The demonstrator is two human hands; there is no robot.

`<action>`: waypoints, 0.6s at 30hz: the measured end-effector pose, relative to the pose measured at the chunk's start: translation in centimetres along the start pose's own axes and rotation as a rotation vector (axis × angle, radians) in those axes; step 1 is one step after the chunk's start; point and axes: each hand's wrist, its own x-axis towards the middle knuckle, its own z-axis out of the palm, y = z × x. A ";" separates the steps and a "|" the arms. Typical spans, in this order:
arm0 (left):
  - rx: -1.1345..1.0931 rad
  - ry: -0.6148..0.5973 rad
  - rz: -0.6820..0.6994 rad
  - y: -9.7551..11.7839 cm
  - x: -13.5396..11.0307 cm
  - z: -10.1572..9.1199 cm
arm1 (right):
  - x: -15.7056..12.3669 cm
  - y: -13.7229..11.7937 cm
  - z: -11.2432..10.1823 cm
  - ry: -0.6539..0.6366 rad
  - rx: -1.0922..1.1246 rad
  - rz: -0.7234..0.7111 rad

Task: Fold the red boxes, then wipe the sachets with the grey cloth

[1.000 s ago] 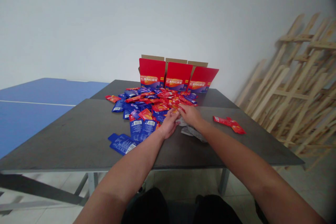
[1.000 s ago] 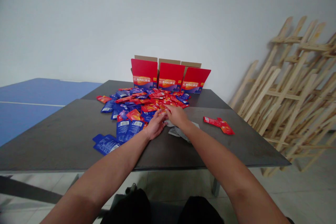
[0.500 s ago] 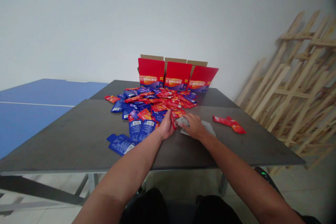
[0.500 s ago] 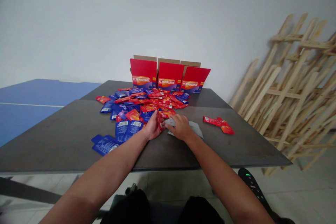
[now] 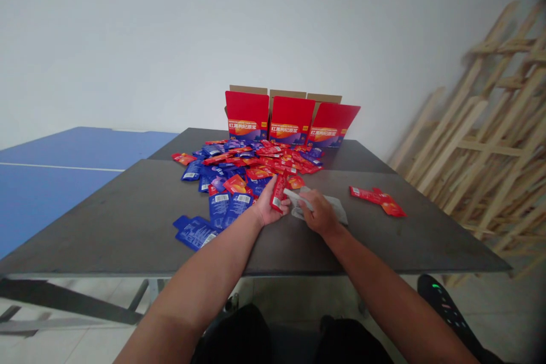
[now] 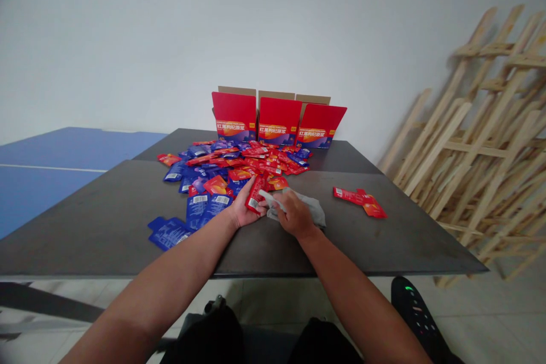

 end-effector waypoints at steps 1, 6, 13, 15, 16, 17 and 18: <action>0.021 0.026 0.001 -0.1 0.0 0.0 | -0.1 -0.5 0.1 -0.041 -0.002 -0.050; 0.131 0.041 -0.086 -0.6 -0.1 0.3 | 0.0 -2.4 1.0 -0.153 -0.011 -0.204; 0.213 0.030 -0.111 -1.4 -0.1 0.3 | 0.3 -1.9 1.5 -0.109 -0.009 -0.222; 0.267 0.050 -0.095 -1.7 0.1 0.4 | 0.3 -1.6 1.6 -0.048 -0.004 -0.159; 0.297 0.068 -0.092 -1.7 0.1 0.4 | 0.3 -1.5 1.7 -0.003 0.005 -0.132; 0.323 0.087 -0.092 -1.7 0.1 0.4 | 0.4 -1.3 1.8 0.046 0.017 -0.112; 0.343 0.102 -0.099 -1.7 0.1 0.4 | 0.5 -1.2 1.9 0.094 0.030 -0.095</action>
